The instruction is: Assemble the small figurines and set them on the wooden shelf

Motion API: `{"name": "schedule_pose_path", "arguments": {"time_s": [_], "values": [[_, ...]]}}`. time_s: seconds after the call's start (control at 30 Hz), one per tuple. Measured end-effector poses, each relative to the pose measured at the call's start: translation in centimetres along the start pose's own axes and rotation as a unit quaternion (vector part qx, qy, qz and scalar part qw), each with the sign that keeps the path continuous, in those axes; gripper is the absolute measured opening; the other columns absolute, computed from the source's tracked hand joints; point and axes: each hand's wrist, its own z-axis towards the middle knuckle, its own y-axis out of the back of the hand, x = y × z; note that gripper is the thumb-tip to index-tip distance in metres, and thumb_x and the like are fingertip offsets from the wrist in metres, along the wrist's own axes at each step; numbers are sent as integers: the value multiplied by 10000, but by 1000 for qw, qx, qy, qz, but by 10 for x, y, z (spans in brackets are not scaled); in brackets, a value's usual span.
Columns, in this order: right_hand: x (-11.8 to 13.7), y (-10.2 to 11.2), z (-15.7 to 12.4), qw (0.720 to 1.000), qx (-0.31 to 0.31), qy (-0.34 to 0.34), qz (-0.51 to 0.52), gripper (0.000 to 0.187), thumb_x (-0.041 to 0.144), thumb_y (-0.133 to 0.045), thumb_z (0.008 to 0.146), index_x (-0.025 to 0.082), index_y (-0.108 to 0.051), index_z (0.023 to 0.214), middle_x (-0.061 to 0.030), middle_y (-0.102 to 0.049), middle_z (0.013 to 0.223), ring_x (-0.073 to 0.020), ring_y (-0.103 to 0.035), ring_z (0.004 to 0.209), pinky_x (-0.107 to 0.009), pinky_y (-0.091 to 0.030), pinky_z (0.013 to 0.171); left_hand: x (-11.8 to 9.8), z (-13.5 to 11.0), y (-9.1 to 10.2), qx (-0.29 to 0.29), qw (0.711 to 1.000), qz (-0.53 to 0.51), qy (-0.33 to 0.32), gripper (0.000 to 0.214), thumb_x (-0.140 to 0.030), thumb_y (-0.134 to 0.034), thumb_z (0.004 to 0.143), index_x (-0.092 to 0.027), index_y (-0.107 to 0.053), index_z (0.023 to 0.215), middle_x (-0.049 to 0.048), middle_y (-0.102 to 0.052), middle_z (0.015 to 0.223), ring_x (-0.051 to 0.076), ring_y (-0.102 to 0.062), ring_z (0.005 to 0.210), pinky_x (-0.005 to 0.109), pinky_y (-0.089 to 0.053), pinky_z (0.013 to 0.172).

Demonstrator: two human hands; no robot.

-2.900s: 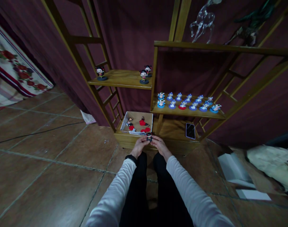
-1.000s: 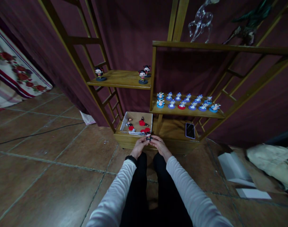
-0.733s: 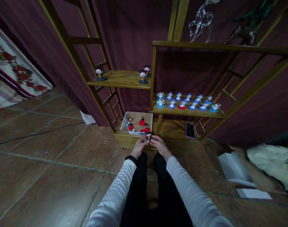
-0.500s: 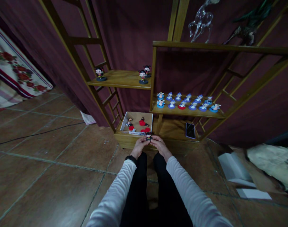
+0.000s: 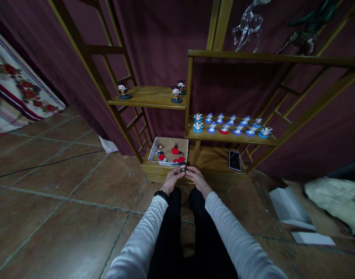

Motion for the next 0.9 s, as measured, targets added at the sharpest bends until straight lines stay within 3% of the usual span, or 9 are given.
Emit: {"name": "schedule_pose_path", "arguments": {"time_s": [0.9], "values": [[0,1,1,1000,12,-15,4,360,309,-731,587,196,-668,923,-56,-691,897,-184,-631,827,-370,-460,831,5,0,-3,-47,998,18,-35,431,-237,-801,476,-152,-543,811,-15,-604,696,115,-554,653,273,-417,697]]}}
